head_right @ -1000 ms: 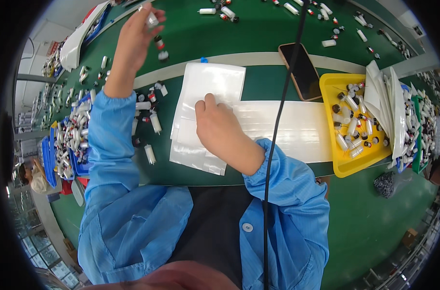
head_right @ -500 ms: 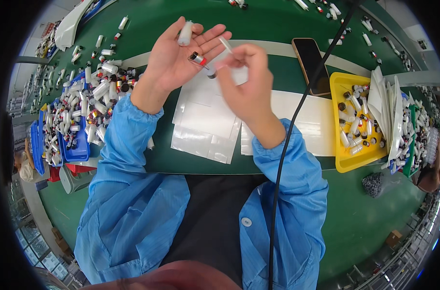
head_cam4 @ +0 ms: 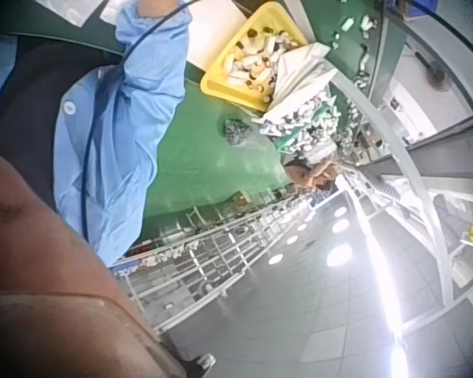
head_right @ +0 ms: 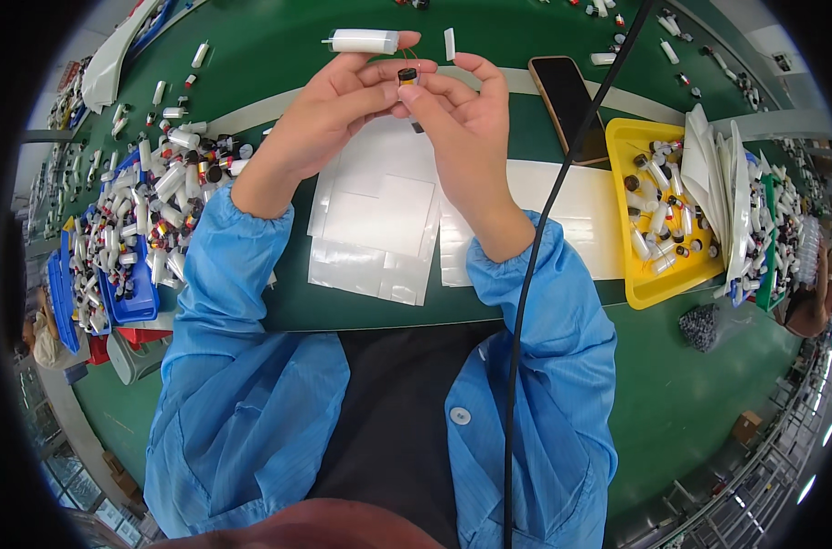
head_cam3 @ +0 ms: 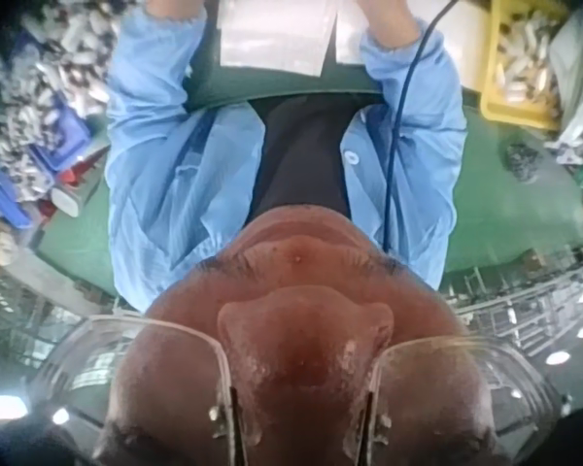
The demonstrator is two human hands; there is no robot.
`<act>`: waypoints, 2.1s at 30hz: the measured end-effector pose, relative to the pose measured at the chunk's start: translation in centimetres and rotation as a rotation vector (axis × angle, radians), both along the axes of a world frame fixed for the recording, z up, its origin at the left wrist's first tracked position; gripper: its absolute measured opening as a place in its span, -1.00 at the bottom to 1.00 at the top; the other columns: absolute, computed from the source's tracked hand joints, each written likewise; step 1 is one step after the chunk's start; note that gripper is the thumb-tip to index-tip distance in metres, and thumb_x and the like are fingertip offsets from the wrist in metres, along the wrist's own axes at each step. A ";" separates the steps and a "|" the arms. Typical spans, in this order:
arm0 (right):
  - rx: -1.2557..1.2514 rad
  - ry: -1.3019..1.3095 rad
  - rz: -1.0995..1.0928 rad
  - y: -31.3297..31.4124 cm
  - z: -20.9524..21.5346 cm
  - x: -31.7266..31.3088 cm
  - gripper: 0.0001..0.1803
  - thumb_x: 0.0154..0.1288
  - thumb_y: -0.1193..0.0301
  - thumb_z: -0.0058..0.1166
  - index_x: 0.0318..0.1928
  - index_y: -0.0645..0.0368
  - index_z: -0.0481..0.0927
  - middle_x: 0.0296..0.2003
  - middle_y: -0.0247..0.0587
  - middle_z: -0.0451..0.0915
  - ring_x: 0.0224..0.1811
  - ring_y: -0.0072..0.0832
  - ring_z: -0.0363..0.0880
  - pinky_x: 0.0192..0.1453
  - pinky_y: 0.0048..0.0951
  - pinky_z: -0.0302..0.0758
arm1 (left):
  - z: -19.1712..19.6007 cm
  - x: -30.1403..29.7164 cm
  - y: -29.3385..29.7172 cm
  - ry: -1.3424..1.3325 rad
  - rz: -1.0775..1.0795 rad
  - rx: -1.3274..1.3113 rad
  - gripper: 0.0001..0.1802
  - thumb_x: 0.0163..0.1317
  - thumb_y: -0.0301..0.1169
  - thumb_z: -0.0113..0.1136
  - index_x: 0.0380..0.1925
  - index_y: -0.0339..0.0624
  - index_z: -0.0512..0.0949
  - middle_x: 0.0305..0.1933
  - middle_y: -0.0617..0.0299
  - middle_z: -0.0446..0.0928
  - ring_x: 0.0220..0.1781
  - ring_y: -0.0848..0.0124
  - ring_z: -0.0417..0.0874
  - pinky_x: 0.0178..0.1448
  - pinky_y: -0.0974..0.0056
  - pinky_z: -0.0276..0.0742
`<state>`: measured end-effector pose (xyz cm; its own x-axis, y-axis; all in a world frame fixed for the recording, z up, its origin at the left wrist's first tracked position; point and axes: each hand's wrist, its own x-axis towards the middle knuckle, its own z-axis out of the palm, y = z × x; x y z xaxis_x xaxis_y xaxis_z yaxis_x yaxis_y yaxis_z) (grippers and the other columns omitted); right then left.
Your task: The person is assembling small cylindrical components by applying labels or sleeves and caps at a manufacturing workstation.
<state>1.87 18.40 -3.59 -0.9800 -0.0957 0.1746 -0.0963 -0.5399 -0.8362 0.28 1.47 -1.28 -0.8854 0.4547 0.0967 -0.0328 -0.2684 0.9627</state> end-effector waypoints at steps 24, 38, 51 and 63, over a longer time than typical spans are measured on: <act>0.111 0.120 -0.084 0.3 -1.5 -0.7 -0.58 0.32 0.62 0.13 0.13 0.26 0.30 -0.16 -0.19 0.58 -0.13 -0.53 0.55 0.08 -0.50 0.47 | -1.2 -0.7 0.2 -0.081 0.184 0.185 -0.62 0.47 -0.45 0.06 0.23 -0.33 0.41 0.17 0.02 0.53 0.23 0.29 0.58 0.37 0.23 0.50; -0.015 0.013 0.213 4.1 1.0 -2.0 -0.89 0.36 0.54 0.09 -0.16 0.29 0.60 -0.36 -0.18 0.63 -0.39 -0.54 0.56 -0.27 -0.55 0.48 | -0.9 -0.1 0.4 0.076 0.081 -0.017 -0.70 0.45 -0.47 0.08 0.13 -0.30 0.53 0.08 0.12 0.59 0.08 0.38 0.65 0.22 0.30 0.63; 0.176 -0.063 0.214 3.7 1.1 -1.7 -0.86 0.31 0.50 0.18 -0.16 0.27 0.65 -0.41 -0.28 0.61 -0.44 -0.63 0.50 -0.35 -0.58 0.39 | -0.5 0.4 0.4 0.162 0.079 -0.129 -0.69 0.43 -0.48 0.12 0.14 -0.28 0.54 0.03 0.15 0.61 0.02 0.41 0.65 0.13 0.33 0.59; 0.351 0.067 -0.092 2.0 0.6 -0.8 -0.88 0.30 0.55 0.21 -0.17 0.33 0.64 -0.33 -0.28 0.67 -0.33 -0.68 0.59 -0.25 -0.68 0.50 | -0.5 0.4 0.3 0.097 0.144 -0.138 -0.66 0.37 -0.50 0.19 0.12 -0.33 0.57 0.05 0.08 0.64 0.08 0.36 0.65 0.22 0.33 0.58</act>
